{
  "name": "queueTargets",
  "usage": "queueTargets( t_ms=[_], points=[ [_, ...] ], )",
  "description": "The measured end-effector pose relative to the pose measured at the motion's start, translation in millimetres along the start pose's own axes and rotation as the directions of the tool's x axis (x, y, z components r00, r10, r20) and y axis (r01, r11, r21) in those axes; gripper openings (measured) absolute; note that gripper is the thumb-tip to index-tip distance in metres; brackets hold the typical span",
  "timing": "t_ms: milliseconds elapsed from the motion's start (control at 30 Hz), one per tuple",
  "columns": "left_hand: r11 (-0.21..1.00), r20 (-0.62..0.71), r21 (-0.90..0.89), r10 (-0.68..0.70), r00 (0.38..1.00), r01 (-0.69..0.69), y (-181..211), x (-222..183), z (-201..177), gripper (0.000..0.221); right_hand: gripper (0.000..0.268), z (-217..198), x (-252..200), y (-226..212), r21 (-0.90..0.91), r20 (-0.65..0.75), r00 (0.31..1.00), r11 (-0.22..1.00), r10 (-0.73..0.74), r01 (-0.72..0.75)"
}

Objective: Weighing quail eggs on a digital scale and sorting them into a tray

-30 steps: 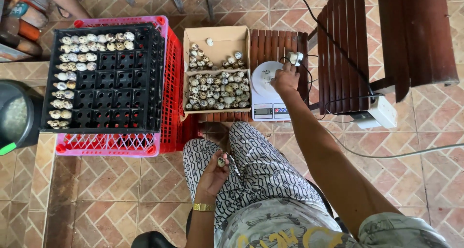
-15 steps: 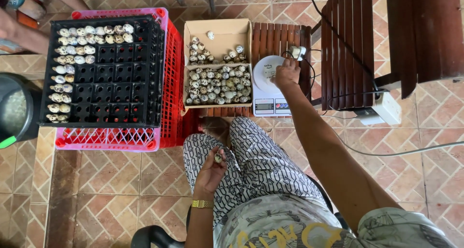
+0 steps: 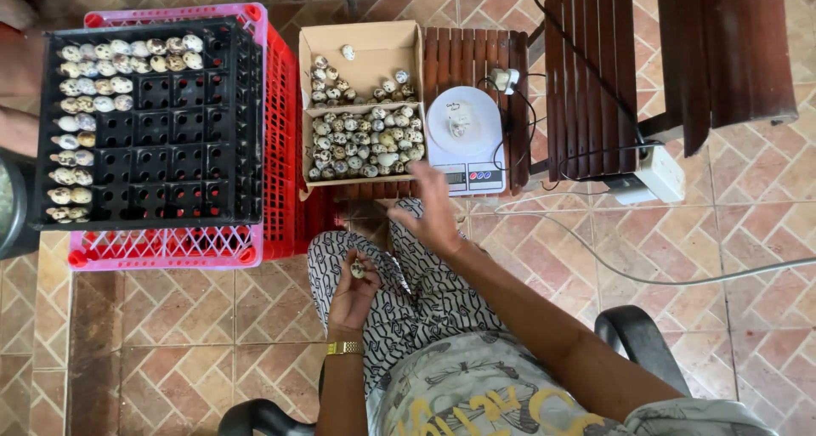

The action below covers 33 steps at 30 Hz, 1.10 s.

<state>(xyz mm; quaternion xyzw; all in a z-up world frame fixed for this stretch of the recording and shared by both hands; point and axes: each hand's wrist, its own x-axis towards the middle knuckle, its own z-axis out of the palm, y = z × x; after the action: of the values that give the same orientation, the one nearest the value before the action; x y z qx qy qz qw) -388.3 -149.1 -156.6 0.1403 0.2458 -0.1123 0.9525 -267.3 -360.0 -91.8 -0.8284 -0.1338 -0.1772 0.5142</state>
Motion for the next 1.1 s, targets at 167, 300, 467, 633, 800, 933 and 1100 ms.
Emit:
queueTargets(
  t_ms=[167,300,467,633,800,933,1100],
  points=[
    [0.995,0.044,0.09,0.033,0.998,-0.037,-3.6,-2.8,8.3,0.042,0.089,11.4,-47.7,-19.2,0.048,0.289,0.957,0.999,-0.005,-0.01],
    [0.989,0.053,0.142,0.023,0.998,-0.031,-3.9,-0.5,6.9,0.042,0.091,14.4,-52.3,-9.9,0.072,0.481,0.876,0.997,-0.028,-0.008],
    [0.986,0.055,0.158,0.037,0.998,-0.046,-4.2,-2.2,9.9,0.041,0.091,19.0,-58.5,-0.9,0.069,0.486,0.874,0.997,0.005,-0.045],
    [0.985,0.05,0.16,0.052,0.997,-0.059,-4.7,-2.8,8.2,0.04,0.089,22.5,-62.2,4.9,0.065,0.478,0.878,0.998,-0.017,-0.016],
    [0.981,0.026,0.187,0.049,0.998,-0.053,-5.3,-0.8,4.1,0.042,0.083,14.6,-58.3,-5.6,0.088,0.514,0.858,0.993,0.022,-0.078],
    [0.981,0.018,0.186,0.052,0.998,-0.055,-5.5,-2.4,6.3,0.041,0.081,16.6,-61.2,-1.0,0.084,0.513,0.858,0.993,0.029,-0.083],
    [0.98,0.015,0.193,0.053,0.998,-0.055,-6.3,-3.1,9.0,0.044,0.079,17.2,-61.9,0.5,0.09,0.518,0.854,0.989,0.053,-0.116]
  ],
)
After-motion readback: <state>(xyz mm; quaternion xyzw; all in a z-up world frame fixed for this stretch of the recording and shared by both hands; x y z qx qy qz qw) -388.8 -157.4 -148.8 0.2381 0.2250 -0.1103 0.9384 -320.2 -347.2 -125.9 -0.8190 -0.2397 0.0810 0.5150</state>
